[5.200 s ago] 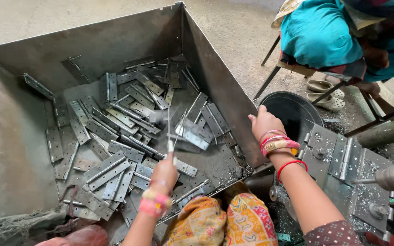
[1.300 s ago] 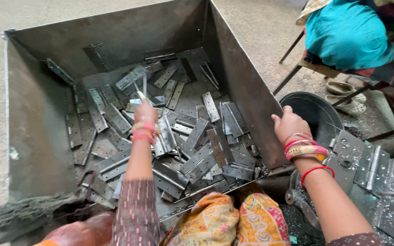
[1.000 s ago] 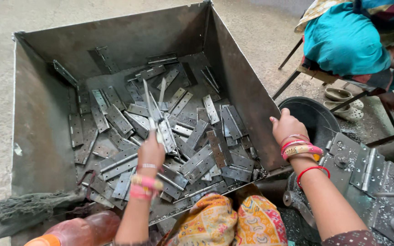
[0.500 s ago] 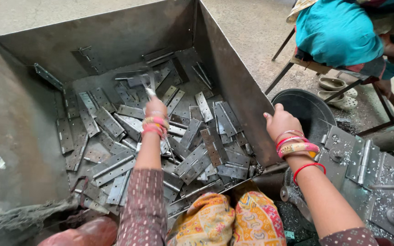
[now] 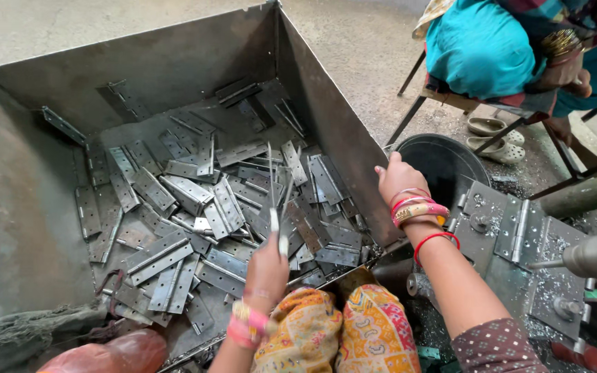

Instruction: The person operates a drilling machine to create holes in metal hinge components, taking them from a bin and placing them into a fixture.

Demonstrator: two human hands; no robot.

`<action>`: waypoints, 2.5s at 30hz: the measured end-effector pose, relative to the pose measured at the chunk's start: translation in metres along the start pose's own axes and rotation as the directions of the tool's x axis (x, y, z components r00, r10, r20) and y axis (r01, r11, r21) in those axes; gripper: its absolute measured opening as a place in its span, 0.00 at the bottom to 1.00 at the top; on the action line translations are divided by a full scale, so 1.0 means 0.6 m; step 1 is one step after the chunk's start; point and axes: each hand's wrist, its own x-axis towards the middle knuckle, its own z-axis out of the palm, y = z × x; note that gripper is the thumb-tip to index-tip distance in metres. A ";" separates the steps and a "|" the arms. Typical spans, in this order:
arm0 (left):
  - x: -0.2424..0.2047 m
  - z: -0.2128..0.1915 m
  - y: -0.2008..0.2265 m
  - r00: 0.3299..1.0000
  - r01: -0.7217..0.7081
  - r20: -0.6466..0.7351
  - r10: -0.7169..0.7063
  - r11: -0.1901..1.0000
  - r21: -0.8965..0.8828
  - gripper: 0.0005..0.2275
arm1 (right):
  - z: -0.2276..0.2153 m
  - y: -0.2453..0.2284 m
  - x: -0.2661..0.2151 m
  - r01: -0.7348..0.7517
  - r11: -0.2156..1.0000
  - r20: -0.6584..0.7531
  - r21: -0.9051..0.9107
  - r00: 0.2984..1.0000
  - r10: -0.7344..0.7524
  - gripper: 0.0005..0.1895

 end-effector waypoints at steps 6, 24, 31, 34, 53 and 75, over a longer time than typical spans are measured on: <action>0.370 0.019 0.058 0.990 -0.067 -0.118 0.073 0.996 0.052 0.18 | -0.015 -0.008 0.001 -0.033 0.999 0.038 0.007 0.999 0.032 0.22; 0.066 -0.083 -0.100 0.987 0.128 0.068 -0.147 0.964 0.234 0.20 | -0.018 -0.007 -0.010 -0.008 1.000 0.014 0.015 1.000 0.008 0.21; -0.051 -0.103 -0.056 0.998 -0.049 0.055 0.045 0.995 0.083 0.20 | -0.012 -0.008 -0.003 -0.012 1.000 0.015 0.016 1.000 0.012 0.22; 0.061 -0.084 -0.037 0.992 -0.100 -0.067 0.105 0.992 0.083 0.17 | -0.011 -0.009 -0.006 -0.019 1.000 0.018 -0.002 1.000 0.019 0.22; 0.236 -0.030 -0.109 0.996 0.079 -0.052 -0.066 0.946 0.315 0.18 | -0.020 -0.009 -0.010 -0.012 1.000 0.014 0.019 1.000 0.012 0.21; -0.114 -0.107 0.113 0.992 -0.077 -0.123 0.008 0.817 -0.572 0.22 | -0.040 -0.056 -0.136 0.118 0.981 -0.403 -0.153 0.899 -0.171 0.43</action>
